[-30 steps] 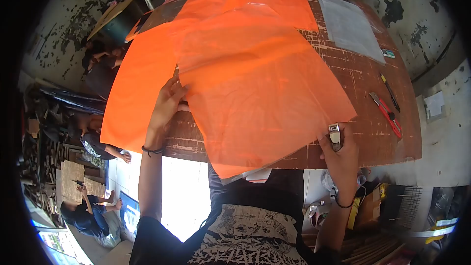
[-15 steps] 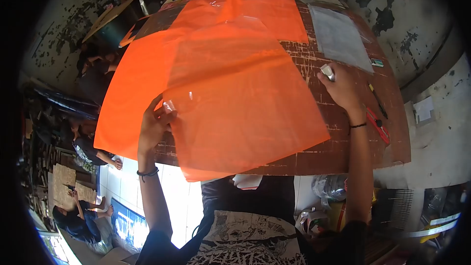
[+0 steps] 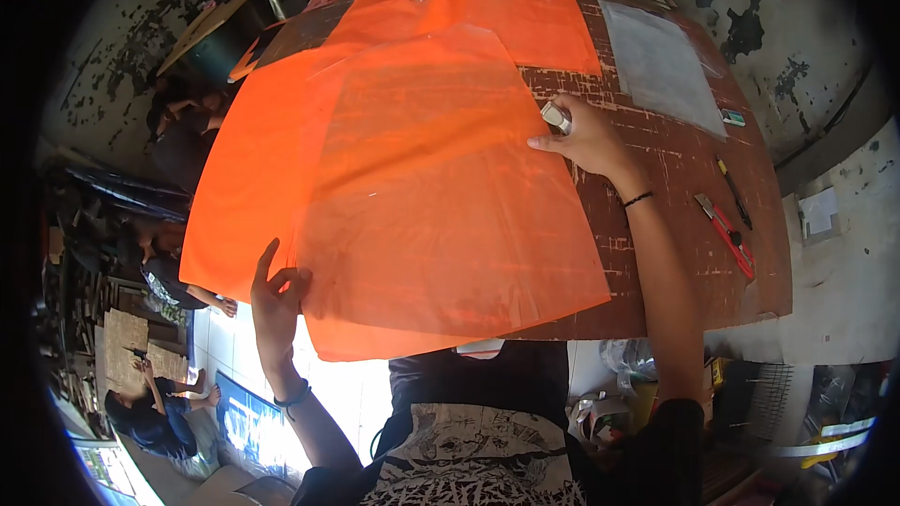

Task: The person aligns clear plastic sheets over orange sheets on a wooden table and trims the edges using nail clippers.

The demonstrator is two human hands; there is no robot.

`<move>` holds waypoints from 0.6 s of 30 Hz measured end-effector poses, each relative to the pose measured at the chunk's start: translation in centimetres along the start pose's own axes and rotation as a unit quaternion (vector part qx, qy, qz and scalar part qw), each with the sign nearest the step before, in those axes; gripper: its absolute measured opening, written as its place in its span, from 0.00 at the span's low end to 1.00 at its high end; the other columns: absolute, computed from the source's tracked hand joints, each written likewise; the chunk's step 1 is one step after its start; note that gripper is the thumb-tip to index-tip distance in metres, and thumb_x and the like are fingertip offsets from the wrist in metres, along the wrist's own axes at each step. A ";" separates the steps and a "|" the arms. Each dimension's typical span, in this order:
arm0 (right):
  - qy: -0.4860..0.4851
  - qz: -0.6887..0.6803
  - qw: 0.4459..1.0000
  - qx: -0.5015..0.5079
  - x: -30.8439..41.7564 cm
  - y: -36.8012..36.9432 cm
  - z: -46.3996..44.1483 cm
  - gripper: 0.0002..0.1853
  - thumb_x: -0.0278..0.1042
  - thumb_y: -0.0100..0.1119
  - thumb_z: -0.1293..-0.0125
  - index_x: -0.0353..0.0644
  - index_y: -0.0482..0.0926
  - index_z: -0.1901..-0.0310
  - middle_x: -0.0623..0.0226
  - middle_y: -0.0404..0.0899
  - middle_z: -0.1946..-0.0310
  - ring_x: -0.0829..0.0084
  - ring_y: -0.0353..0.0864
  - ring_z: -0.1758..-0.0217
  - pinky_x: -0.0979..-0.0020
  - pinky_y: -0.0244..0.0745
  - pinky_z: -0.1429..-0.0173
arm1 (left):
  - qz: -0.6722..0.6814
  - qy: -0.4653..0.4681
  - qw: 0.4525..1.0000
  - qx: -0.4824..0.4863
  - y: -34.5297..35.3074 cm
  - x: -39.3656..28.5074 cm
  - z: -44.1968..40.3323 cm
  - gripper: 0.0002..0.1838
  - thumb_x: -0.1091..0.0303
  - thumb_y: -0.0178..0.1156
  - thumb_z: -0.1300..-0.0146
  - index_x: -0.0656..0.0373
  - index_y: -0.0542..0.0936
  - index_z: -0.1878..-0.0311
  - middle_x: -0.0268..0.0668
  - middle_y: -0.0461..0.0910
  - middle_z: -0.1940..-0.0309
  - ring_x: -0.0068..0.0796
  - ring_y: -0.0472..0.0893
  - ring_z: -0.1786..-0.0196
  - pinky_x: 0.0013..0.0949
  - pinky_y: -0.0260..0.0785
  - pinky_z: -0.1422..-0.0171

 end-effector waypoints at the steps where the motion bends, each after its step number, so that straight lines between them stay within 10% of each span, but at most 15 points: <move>1: -0.030 0.036 0.999 -0.006 0.8 0.1 0.2 0.26 0.43 0.74 0.50 0.37 0.74 0.55 0.64 0.77 0.61 0.71 0.75 0.60 0.69 0.71 0.53 | -0.001 -0.006 1.000 -0.002 0.0 0.0 1.2 0.32 0.73 0.60 0.38 0.70 0.59 0.33 0.34 0.79 0.75 0.18 0.77 0.75 0.19 0.67 0.71; 7: 0.003 -0.031 0.999 0.027 -0.9 1.1 -0.6 0.27 0.42 0.77 0.53 0.37 0.72 0.57 0.70 0.70 0.68 0.75 0.67 0.64 0.72 0.68 0.57 | 0.139 -0.074 0.987 -0.044 1.5 1.6 7.6 0.31 0.78 0.60 0.40 0.67 0.58 0.36 0.50 0.82 0.66 0.29 0.83 0.74 0.24 0.73 0.78; 18: 0.027 0.041 0.998 -0.032 -0.3 0.9 -0.7 0.29 0.44 0.75 0.50 0.35 0.73 0.52 0.68 0.74 0.62 0.74 0.72 0.59 0.71 0.70 0.51 | 0.207 -0.142 0.968 0.010 3.0 6.3 9.7 0.22 0.54 0.53 0.31 0.70 0.74 0.60 0.40 0.77 0.78 0.25 0.76 0.83 0.25 0.67 0.84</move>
Point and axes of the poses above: each hand's wrist, its own z-axis away from the middle knuckle, its own y-axis out of the palm, x = y × z, the point moved 8 cm from there along -z, towards the middle knuckle
